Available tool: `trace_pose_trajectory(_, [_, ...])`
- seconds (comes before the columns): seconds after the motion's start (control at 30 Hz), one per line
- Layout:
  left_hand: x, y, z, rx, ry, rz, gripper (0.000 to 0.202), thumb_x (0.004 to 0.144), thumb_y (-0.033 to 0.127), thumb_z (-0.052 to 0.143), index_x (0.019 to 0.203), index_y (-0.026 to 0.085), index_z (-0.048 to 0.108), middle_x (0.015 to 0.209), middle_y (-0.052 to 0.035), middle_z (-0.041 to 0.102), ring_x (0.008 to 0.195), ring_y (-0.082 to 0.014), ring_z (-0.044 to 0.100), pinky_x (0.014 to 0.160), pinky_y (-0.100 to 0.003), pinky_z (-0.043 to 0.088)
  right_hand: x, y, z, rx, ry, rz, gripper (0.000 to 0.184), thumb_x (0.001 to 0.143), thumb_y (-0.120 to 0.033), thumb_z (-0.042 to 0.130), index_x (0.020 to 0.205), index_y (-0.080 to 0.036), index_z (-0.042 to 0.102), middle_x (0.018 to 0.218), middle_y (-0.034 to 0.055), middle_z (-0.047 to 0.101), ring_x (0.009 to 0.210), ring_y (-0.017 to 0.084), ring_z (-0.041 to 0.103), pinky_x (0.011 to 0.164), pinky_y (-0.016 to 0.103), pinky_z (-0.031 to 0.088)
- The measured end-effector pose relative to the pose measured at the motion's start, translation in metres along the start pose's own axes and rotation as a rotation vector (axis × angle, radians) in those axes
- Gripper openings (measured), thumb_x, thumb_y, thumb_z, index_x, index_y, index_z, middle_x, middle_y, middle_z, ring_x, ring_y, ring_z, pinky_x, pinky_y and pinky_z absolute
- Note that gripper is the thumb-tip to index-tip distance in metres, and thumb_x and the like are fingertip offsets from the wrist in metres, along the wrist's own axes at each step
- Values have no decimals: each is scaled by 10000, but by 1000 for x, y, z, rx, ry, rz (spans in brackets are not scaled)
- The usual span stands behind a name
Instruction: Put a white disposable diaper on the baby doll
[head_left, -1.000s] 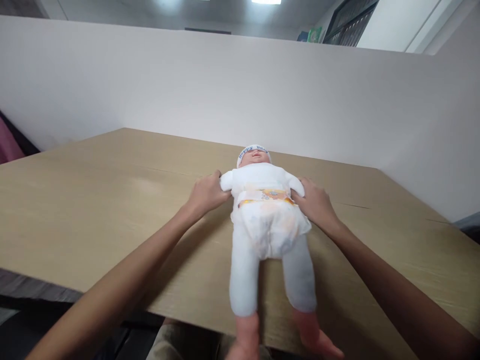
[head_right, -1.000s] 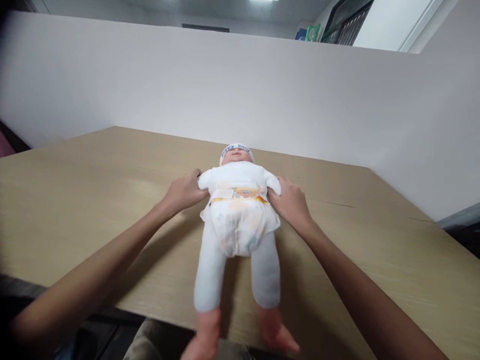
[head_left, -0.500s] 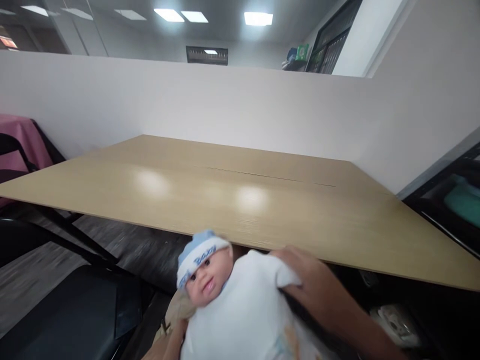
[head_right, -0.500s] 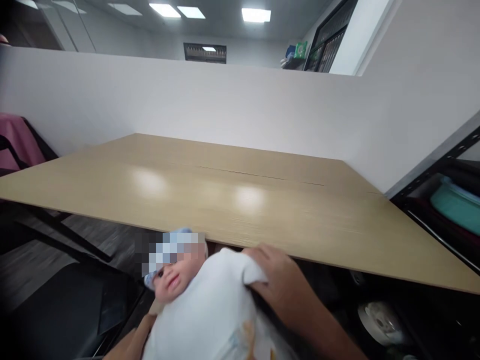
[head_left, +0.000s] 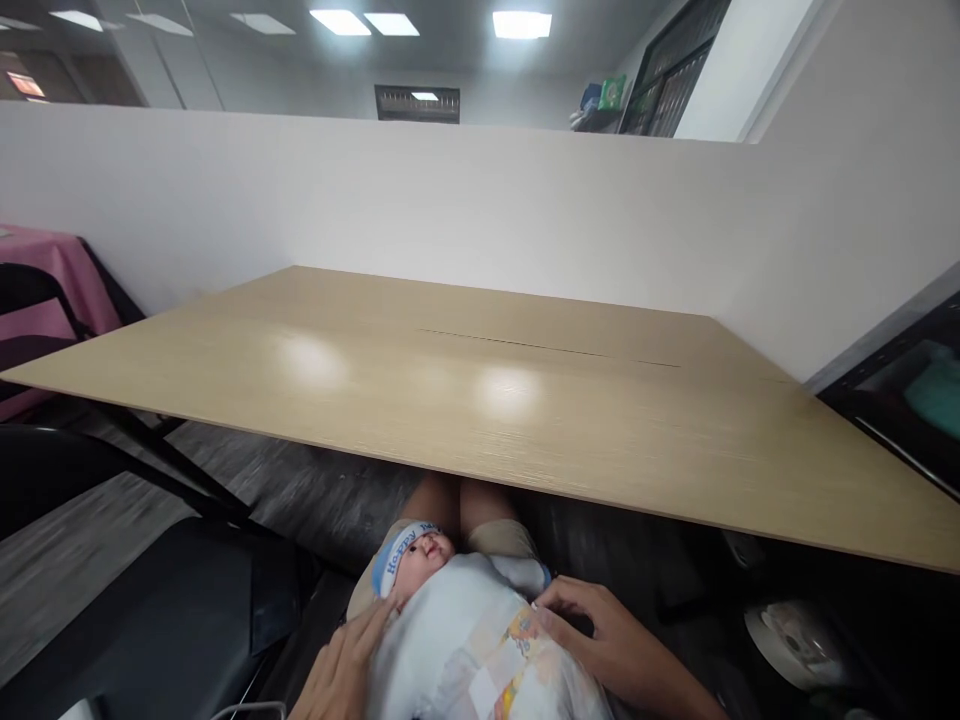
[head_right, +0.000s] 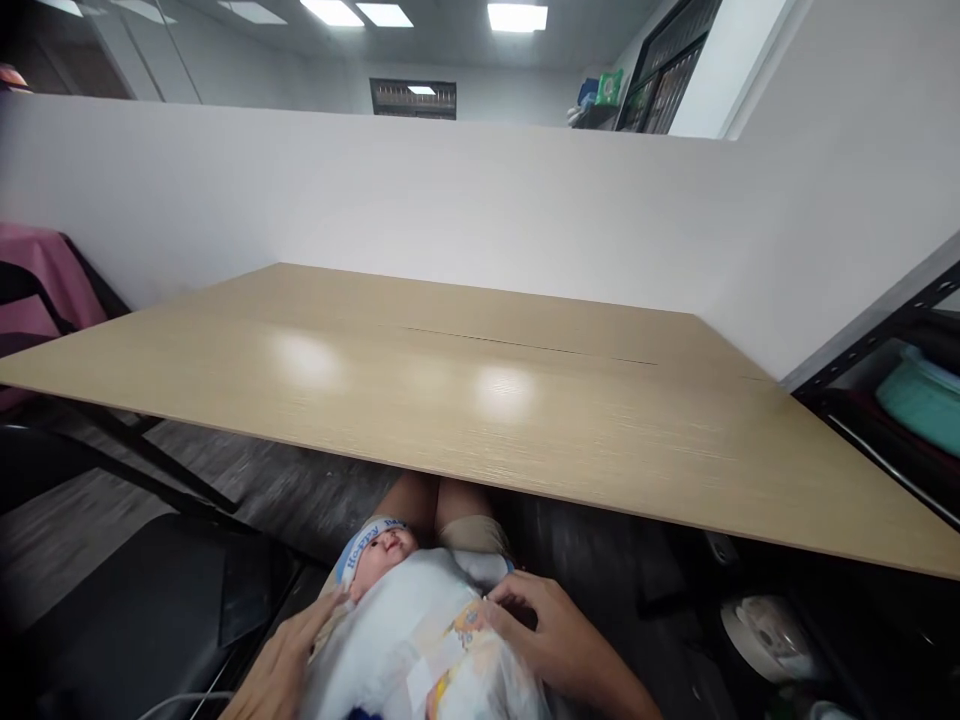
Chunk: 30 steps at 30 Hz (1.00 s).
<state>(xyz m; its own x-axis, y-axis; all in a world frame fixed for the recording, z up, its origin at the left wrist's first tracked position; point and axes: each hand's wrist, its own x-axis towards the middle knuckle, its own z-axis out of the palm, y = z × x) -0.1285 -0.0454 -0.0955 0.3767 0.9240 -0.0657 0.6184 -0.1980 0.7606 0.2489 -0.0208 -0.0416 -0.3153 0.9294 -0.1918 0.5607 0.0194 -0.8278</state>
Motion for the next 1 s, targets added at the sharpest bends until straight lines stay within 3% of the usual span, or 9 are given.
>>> trace_pose_trajectory(0.1, [16, 22, 2, 10, -212, 162, 549, 1098, 488, 567, 1642, 419, 586, 1739, -127, 532, 1568, -442, 517, 1276, -662, 412, -7, -11, 2, -2, 23, 2, 391, 1030, -587, 665, 928, -258, 849, 970, 65, 845, 935, 305, 773, 842, 411, 577])
trace_pose_trajectory(0.17, [42, 47, 2, -36, -400, 342, 595, 1046, 519, 699, 1620, 405, 595, 1706, -120, 558, 1546, -408, 519, 1297, -602, 390, -5, -11, 5, -31, 50, 5, 384, 1024, -563, 670, 897, -242, 839, 907, 51, 835, 881, 276, 750, 804, 374, 548])
trace_pose_trajectory(0.33, [93, 89, 11, -198, -460, 433, 391, 1003, 529, 793, 1334, 327, 744, 1345, -65, 718, 1282, -284, 622, 1179, -428, 441, 5, 10, 11, -111, 88, 22, 452, 1048, -489, 584, 721, -209, 722, 702, 10, 703, 706, 190, 609, 630, 297, 402])
trace_pose_trajectory(0.43, [99, 91, 18, -302, -441, 400, 298, 988, 529, 818, 1121, 268, 762, 1220, -53, 740, 1203, -261, 625, 1107, -392, 449, 9, 31, 11, -113, 112, 50, 460, 1052, -512, 576, 738, -208, 720, 687, 5, 684, 685, 184, 602, 619, 291, 390])
trace_pose_trajectory(0.57, [91, 89, 21, -391, -393, 366, 228, 1084, 472, 701, 1110, 246, 715, 1235, -68, 755, 1225, -250, 620, 1110, -394, 452, 16, 47, 3, -111, 186, 79, 469, 1067, -537, 553, 829, -204, 781, 756, 41, 755, 746, 236, 696, 690, 328, 491])
trace_pose_trajectory(0.7, [75, 76, 20, -504, -372, 296, 275, 1107, 496, 653, 1120, 223, 690, 1200, -93, 717, 1135, -237, 644, 1045, -387, 502, 17, 23, -3, 4, 125, -29, 413, 1086, -534, 600, 1277, -249, 829, 1260, 99, 827, 1117, 281, 766, 1013, 408, 576])
trace_pose_trajectory(0.77, [65, 62, 18, -617, -427, 215, 356, 1064, 566, 706, 1059, 211, 674, 1015, -61, 702, 922, -190, 643, 855, -319, 517, 17, 2, -1, 44, 9, -112, 425, 1080, -511, 635, 1409, -289, 786, 1400, 94, 778, 1254, 279, 729, 1120, 418, 545])
trace_pose_trajectory(0.9, [55, 50, 11, -848, -708, -5, 502, 996, 704, 734, 1013, 222, 592, 575, 89, 465, 450, -89, 411, 477, -227, 280, 17, -29, 4, 41, -121, -170, 336, 1054, -521, 675, 1239, -292, 836, 1230, 61, 780, 1039, 234, 732, 892, 327, 589])
trace_pose_trajectory(1.0, [70, 69, 8, -671, -541, 18, 429, 1077, 646, 635, 1041, 219, 615, 658, 58, 537, 533, -105, 468, 539, -235, 364, 3, -28, -7, 6, -115, -109, 437, 1080, -606, 606, 950, -244, 814, 897, 17, 738, 815, 199, 664, 765, 299, 539])
